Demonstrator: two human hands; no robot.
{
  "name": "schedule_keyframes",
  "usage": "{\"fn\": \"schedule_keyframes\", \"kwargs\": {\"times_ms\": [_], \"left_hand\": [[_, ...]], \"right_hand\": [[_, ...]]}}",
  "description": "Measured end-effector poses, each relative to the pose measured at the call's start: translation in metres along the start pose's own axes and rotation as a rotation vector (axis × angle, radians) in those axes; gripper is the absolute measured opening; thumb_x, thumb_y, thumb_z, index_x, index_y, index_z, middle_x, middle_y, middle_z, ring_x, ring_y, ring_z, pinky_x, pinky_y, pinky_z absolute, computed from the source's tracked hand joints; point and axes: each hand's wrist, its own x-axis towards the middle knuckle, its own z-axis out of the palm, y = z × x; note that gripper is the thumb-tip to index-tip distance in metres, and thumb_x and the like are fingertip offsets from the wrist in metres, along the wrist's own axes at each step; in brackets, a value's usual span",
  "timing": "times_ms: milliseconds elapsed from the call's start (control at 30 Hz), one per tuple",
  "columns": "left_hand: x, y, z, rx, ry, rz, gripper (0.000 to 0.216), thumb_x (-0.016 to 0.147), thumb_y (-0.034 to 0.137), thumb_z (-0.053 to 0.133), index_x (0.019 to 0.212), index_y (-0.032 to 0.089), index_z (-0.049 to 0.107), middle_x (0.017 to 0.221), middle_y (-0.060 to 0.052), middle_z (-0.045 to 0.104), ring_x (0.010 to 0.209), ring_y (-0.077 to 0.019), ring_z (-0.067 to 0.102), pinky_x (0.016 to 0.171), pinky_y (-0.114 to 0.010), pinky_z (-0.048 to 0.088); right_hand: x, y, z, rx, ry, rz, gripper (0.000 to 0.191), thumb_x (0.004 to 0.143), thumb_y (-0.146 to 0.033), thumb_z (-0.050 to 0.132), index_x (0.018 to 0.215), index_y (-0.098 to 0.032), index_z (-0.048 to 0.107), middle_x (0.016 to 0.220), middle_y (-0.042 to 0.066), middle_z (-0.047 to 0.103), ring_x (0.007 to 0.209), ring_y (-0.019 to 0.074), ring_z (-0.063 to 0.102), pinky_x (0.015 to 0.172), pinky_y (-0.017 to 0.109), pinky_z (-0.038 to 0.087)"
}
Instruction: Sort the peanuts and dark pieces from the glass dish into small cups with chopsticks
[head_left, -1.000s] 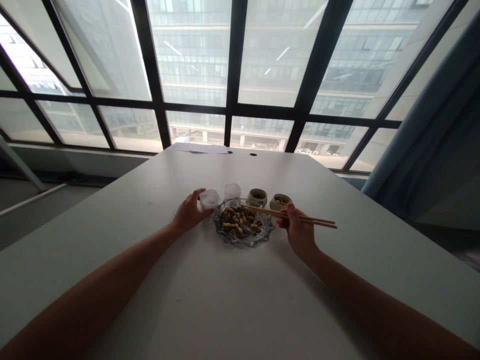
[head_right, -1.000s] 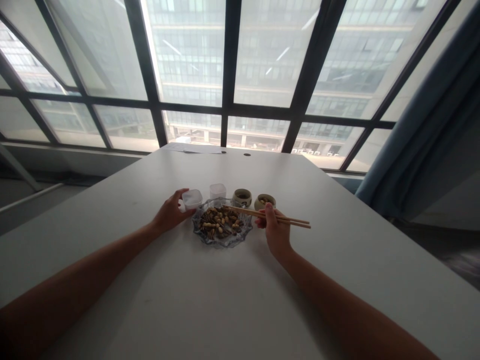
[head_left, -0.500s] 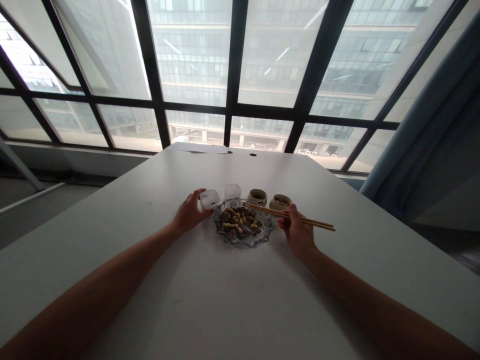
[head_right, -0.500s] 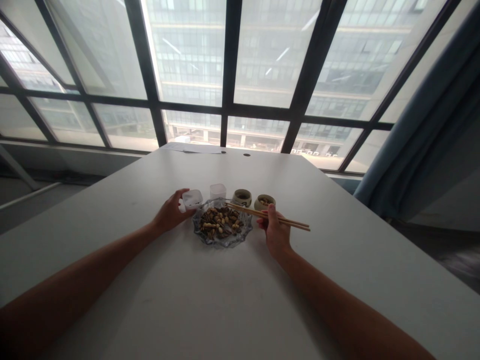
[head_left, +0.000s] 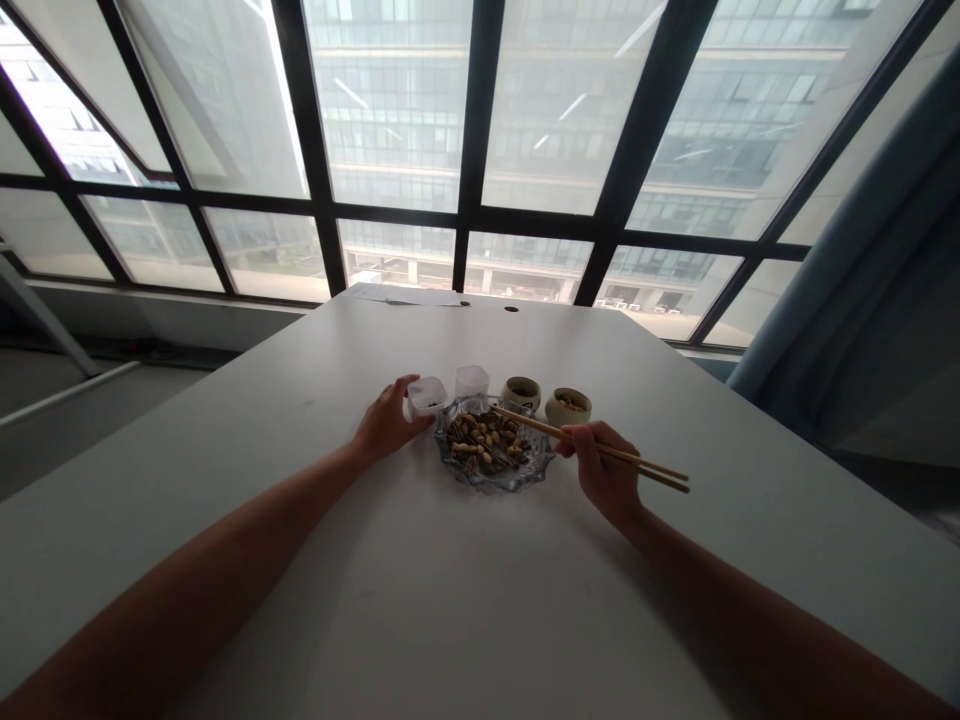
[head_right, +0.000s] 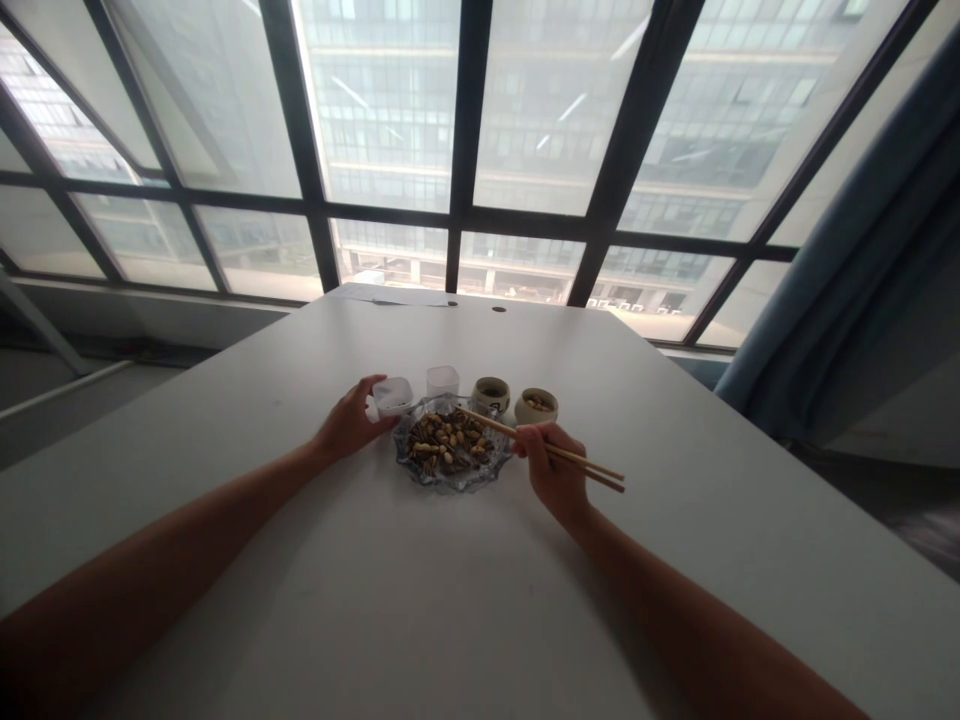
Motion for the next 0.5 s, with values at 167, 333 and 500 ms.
{"fn": "schedule_keyframes", "kwargs": {"times_ms": [167,333,500], "left_hand": [[0.0,-0.002,0.001,-0.002,0.007,0.015,0.069,0.072,0.038,0.076,0.133,0.021,0.049,0.113,-0.011,0.067,0.094,-0.0249,0.066,0.084,-0.039,0.056],[0.001,-0.002,0.001,0.005,-0.003,0.011,0.069,0.072,0.038,0.076,0.133,0.021,0.049,0.111,-0.01,0.067,0.094,-0.0255,0.067,0.083,-0.04,0.056],[0.0,-0.002,0.001,0.001,-0.002,0.01,0.069,0.073,0.04,0.075,0.133,0.02,0.049,0.11,-0.011,0.067,0.095,-0.0253,0.067,0.084,-0.039,0.055]], "right_hand": [[0.019,0.006,-0.004,0.12,0.22,0.029,0.045,0.089,-0.062,0.058,0.078,-0.019,0.065,0.056,0.001,0.066,0.049,0.0153,0.062,0.05,0.029,0.051],[0.028,0.018,-0.013,0.101,0.27,0.058,0.047,0.086,-0.065,0.06,0.077,-0.018,0.065,0.056,0.001,0.066,0.049,0.0151,0.061,0.05,0.029,0.051],[0.026,0.031,-0.015,0.041,0.175,0.124,0.047,0.084,-0.065,0.063,0.081,-0.018,0.067,0.062,0.003,0.069,0.057,0.0175,0.065,0.058,0.032,0.054]]}}
